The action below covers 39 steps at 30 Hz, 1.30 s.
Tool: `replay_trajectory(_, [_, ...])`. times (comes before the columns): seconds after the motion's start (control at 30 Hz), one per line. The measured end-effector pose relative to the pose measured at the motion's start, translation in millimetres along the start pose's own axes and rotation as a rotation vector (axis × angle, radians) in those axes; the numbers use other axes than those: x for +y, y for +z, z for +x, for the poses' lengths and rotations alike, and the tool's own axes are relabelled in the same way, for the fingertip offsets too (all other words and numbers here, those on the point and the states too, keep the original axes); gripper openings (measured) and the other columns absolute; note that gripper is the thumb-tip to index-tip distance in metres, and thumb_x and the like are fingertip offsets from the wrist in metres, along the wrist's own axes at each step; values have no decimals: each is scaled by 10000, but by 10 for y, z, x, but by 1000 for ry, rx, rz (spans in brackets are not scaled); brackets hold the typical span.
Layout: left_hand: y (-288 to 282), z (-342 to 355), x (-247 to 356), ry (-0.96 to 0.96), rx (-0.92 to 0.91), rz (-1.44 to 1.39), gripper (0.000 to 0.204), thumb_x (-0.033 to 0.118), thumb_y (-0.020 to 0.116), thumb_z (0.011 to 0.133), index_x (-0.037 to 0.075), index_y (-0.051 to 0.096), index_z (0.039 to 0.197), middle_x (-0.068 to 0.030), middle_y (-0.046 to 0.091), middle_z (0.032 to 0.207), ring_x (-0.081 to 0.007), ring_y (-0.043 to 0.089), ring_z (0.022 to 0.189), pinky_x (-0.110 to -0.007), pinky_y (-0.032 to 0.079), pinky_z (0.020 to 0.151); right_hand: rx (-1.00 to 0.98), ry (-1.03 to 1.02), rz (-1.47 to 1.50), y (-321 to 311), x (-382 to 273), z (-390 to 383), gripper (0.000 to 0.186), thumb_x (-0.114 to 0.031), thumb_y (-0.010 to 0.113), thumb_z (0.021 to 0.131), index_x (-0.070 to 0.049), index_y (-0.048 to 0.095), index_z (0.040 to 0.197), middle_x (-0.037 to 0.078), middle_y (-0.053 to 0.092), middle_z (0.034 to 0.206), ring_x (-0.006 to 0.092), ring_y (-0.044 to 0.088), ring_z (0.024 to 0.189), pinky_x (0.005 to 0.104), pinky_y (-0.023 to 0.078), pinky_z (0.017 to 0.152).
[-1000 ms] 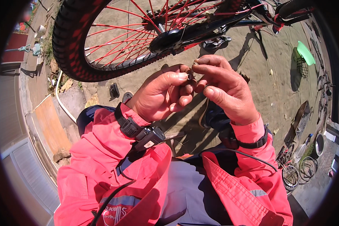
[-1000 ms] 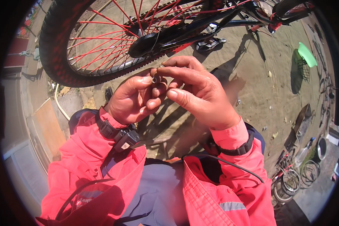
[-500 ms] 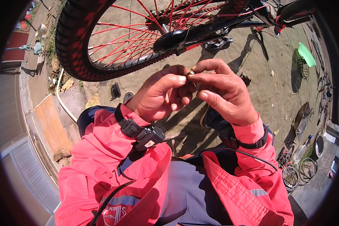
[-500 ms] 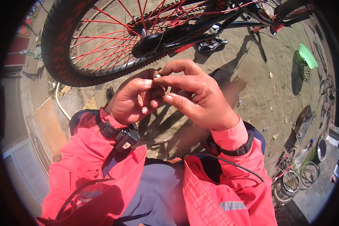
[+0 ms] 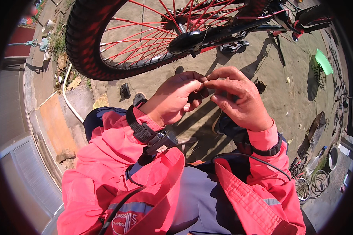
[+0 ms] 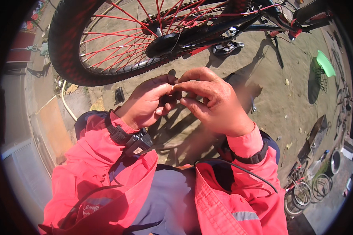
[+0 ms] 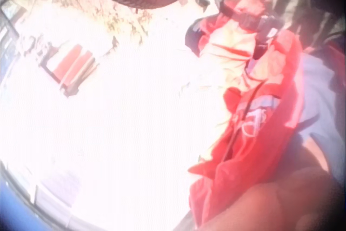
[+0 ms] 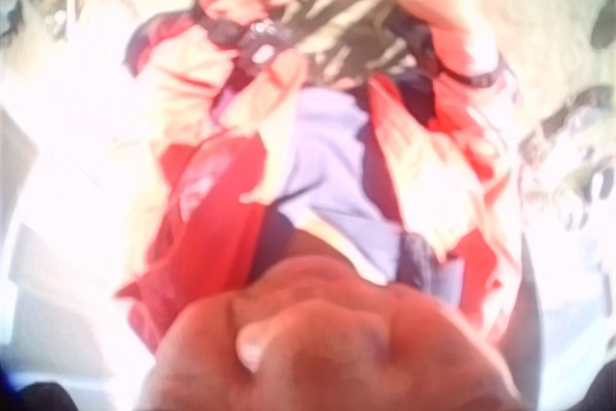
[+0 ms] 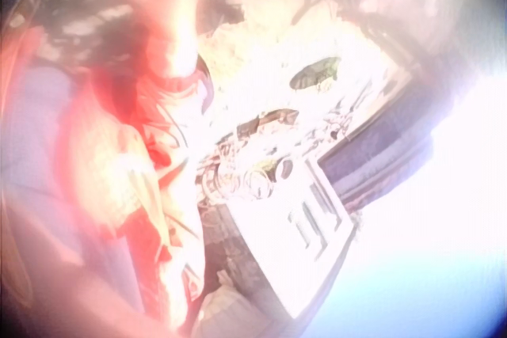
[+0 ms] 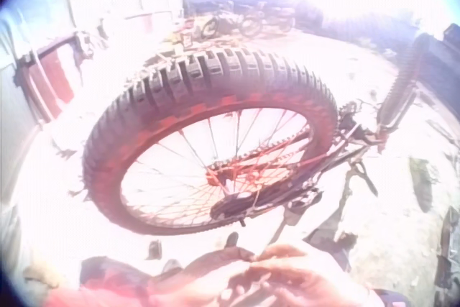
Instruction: The person is repairing a bicycle wheel by adjusting the spokes and securing the tire. They use their hands to manipulate the spokes and ensure the wheel is properly aligned.
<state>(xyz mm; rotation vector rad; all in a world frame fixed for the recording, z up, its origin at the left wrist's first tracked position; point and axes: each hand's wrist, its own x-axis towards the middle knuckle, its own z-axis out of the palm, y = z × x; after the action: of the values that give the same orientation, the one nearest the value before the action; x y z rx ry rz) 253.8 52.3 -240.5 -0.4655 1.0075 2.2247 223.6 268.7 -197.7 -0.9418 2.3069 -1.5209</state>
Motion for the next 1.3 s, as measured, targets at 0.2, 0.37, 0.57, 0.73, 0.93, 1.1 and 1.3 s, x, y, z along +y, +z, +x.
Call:
replay_trajectory(0.2, [-33,61,-140,6,127,150,217,1,395,1065,16,565,1199,-131,649,1174,-223,686,1063,-358,595,921,50,106,9,105,61,-14,359,78,717,843,-38,736,1182,88,648,1207,147,657,864,254,490,655])
replay_trajectory(0.37, [10,38,-102,10,136,63,245,-33,358,1055,2,541,1215,-170,627,1236,-285,676,1117,-420,591,990,35,105,-27,142,108,-8,372,78,738,838,-42,728,1189,84,648,1205,150,662,876,255,508,675])
replay_trajectory(0.57, [5,47,-106,40,144,-68,260,-57,409,1004,4,529,1227,-208,644,1228,-309,661,1166,-453,576,1003,79,118,-98,195,96,6,313,55,759,841,-32,730,1140,101,656,1065,227,713,874,306,586,725])
replay_trajectory(0.73, [-14,37,-123,78,79,-282,218,13,492,993,-17,574,1193,-156,671,1149,-256,683,1076,-391,566,945,6,165,-212,228,116,35,277,7,791,815,-43,745,1084,97,651,921,248,714,835,320,569,701])
replay_trajectory(0.93, [-56,50,-208,95,-62,-352,325,60,472,998,-41,549,1297,-198,646,1243,-309,632,1182,-445,501,1057,47,138,-297,342,174,24,264,-66,825,792,-75,759,1047,103,649,914,288,697,772,365,550,669])
replay_trajectory(1.1, [-86,49,-240,109,-73,-319,378,67,492,989,-55,541,1344,-170,639,1253,-281,609,1192,-435,480,1078,5,100,-358,365,216,10,250,-109,830,785,-95,752,1021,96,646,907,308,692,763,383,555,649])
replay_trajectory(1.3, [-38,2,-186,106,-42,-297,419,33,495,964,-51,527,1373,-174,628,1263,-274,619,1168,-407,506,1048,29,-37,-373,404,236,23,244,-109,829,775,-101,741,1002,74,650,899,299,689,742,382,552,630])
